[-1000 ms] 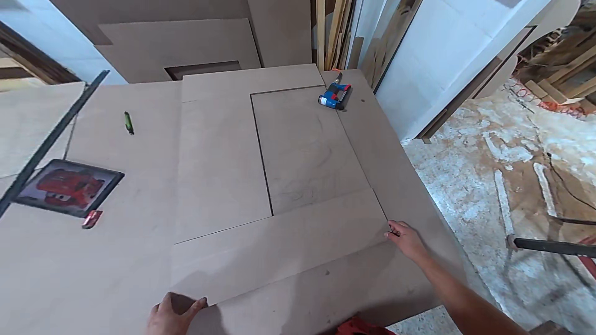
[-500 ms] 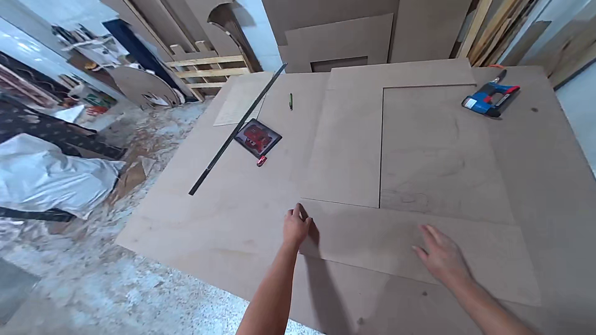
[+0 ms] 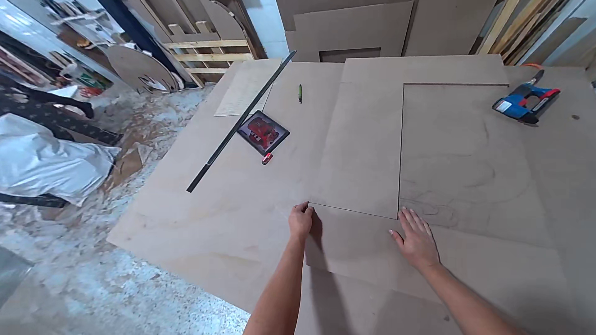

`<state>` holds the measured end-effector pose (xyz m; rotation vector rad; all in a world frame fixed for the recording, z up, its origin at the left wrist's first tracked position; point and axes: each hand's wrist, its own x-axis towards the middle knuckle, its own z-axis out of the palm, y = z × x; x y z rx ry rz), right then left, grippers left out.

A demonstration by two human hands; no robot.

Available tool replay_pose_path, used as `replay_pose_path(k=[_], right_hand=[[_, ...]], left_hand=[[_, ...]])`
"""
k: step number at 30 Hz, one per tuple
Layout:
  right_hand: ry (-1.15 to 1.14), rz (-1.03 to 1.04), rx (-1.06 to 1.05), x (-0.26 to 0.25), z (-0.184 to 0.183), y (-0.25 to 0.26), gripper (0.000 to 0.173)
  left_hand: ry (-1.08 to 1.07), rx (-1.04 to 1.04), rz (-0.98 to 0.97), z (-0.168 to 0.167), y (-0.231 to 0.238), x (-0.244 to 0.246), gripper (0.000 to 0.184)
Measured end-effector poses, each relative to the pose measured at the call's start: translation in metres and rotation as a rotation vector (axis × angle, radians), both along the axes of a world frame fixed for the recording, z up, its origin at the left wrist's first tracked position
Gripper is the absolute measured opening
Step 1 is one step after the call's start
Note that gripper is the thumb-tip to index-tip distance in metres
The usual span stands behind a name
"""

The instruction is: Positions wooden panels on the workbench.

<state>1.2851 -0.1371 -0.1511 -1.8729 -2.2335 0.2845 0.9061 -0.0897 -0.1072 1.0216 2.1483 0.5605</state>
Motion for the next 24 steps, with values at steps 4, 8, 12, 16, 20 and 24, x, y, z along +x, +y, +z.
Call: replay_pose_path(k=[4,8,12,16,20,24], right_hand=[[-0.06,0.004,-0.005,-0.002,0.002,0.0,0.076],[-0.083,0.001,-0.027,-0.002,0.005,0.001,0.077],[-0.067,0.012,-0.039,-0.001,0.005,0.002,0.075],[-0.062,0.009,-0.057,0.0,0.004,0.003,0.075],[-0.064,0.007,-0.105,0.0,0.007,0.002,0.075],[-0.077,0.015,-0.126,0.0,0.01,0.003,0.075]], left_hand=[[0.063,-0.003,0.071,0.003,0.02,0.012,0.03],[0.121,-0.004,0.165,0.004,0.025,0.027,0.031],[0.116,-0.014,0.159,0.006,0.027,0.025,0.028],[0.114,-0.017,0.173,0.004,0.027,0.024,0.025],[0.121,-0.009,0.181,0.002,0.027,0.024,0.025],[0.113,0.0,0.203,0.001,0.025,0.024,0.024]])
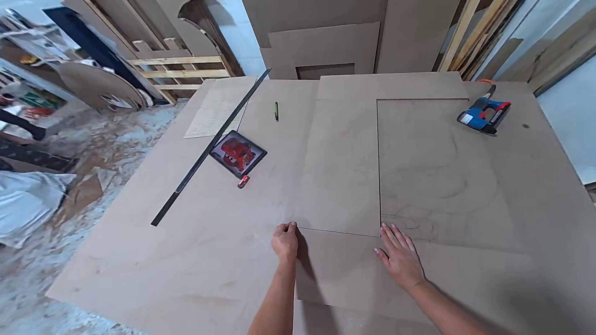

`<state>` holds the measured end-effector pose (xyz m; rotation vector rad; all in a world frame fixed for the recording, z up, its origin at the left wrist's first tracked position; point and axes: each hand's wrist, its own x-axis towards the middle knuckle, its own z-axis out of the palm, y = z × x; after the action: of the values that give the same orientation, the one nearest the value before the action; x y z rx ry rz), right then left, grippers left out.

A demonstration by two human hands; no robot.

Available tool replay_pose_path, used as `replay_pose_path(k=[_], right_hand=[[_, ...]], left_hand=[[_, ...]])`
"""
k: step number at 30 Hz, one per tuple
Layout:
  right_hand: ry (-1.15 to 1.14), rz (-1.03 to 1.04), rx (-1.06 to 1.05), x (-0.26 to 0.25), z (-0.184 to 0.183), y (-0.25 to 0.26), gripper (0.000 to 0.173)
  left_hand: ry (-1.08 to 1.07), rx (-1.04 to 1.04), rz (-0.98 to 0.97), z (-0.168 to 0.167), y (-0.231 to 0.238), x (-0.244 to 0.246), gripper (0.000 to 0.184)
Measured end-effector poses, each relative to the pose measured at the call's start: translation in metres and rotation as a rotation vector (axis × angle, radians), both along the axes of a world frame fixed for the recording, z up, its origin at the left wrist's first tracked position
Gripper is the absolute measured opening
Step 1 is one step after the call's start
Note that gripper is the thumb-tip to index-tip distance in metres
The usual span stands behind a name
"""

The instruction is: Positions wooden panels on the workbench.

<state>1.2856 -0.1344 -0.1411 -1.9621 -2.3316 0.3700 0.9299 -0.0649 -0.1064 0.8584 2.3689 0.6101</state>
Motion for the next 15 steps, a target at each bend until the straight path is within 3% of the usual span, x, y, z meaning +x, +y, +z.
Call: replay_pose_path(k=[15], right_hand=[[-0.036,0.045,-0.09,-0.001,0.012,0.001,0.072]], left_hand=[[-0.027,0.039,0.061,0.001,-0.002,0.001,0.024]])
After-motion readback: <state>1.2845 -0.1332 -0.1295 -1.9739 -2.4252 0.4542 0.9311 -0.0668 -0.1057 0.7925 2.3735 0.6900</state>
